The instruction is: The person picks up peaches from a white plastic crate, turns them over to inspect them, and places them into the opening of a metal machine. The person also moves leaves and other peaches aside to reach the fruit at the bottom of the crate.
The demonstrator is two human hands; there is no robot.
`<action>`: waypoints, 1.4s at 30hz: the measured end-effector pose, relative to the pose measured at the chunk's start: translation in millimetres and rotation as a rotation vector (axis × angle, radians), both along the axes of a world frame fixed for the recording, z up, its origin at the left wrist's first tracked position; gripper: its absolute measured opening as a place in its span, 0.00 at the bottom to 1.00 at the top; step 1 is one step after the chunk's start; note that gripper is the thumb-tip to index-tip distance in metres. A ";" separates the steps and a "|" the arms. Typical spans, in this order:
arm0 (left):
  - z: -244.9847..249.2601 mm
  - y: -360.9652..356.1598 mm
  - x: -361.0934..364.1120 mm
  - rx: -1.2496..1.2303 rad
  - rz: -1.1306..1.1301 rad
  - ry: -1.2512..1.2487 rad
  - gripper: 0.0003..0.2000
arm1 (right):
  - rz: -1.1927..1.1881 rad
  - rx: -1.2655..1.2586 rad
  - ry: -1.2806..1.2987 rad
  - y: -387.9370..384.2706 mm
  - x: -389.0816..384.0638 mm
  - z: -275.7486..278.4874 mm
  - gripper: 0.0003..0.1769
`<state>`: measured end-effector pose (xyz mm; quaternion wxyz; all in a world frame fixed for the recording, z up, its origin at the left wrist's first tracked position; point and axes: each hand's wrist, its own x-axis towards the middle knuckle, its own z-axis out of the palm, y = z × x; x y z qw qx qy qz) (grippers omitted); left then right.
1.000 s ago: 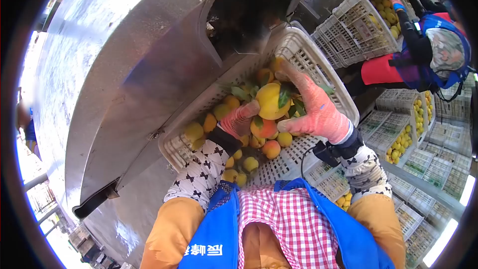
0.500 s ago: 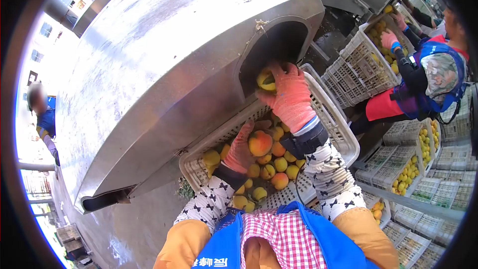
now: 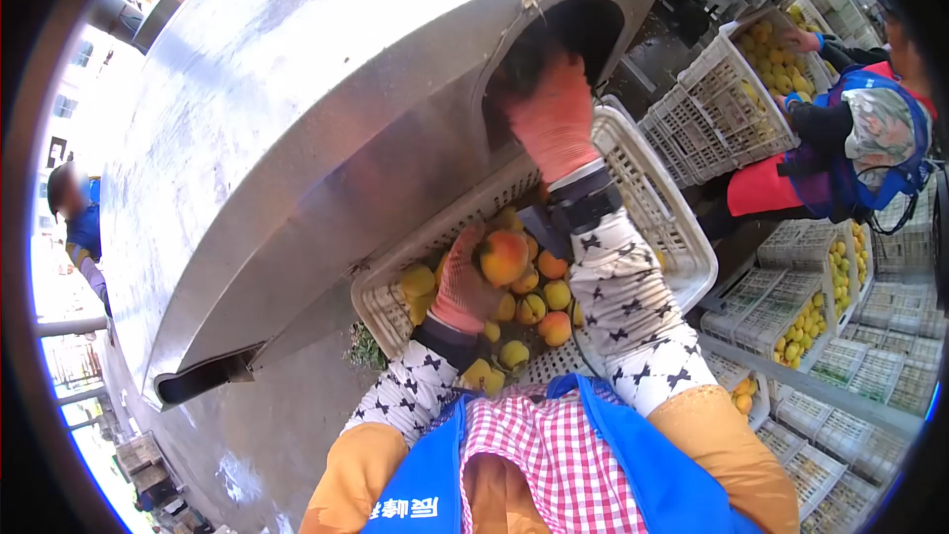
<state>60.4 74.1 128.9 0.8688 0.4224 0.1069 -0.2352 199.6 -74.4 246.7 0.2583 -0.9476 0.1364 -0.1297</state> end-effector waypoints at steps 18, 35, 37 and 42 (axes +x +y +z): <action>79.2 -33.9 23.4 -0.316 0.022 -0.159 0.21 | 0.424 0.309 -0.155 -29.6 -134.9 -15.8 0.44; -54.2 -25.3 -2.3 0.041 -0.076 -0.055 0.21 | 0.566 0.309 -0.589 -61.0 34.1 -33.3 0.27; -55.9 -30.3 8.2 0.081 -0.131 0.173 0.24 | 0.410 0.593 -0.409 -80.9 -17.4 1.0 0.23; -93.4 -52.6 0.5 0.696 -0.423 0.071 0.31 | 0.345 0.016 0.418 -155.3 -80.5 -86.4 0.21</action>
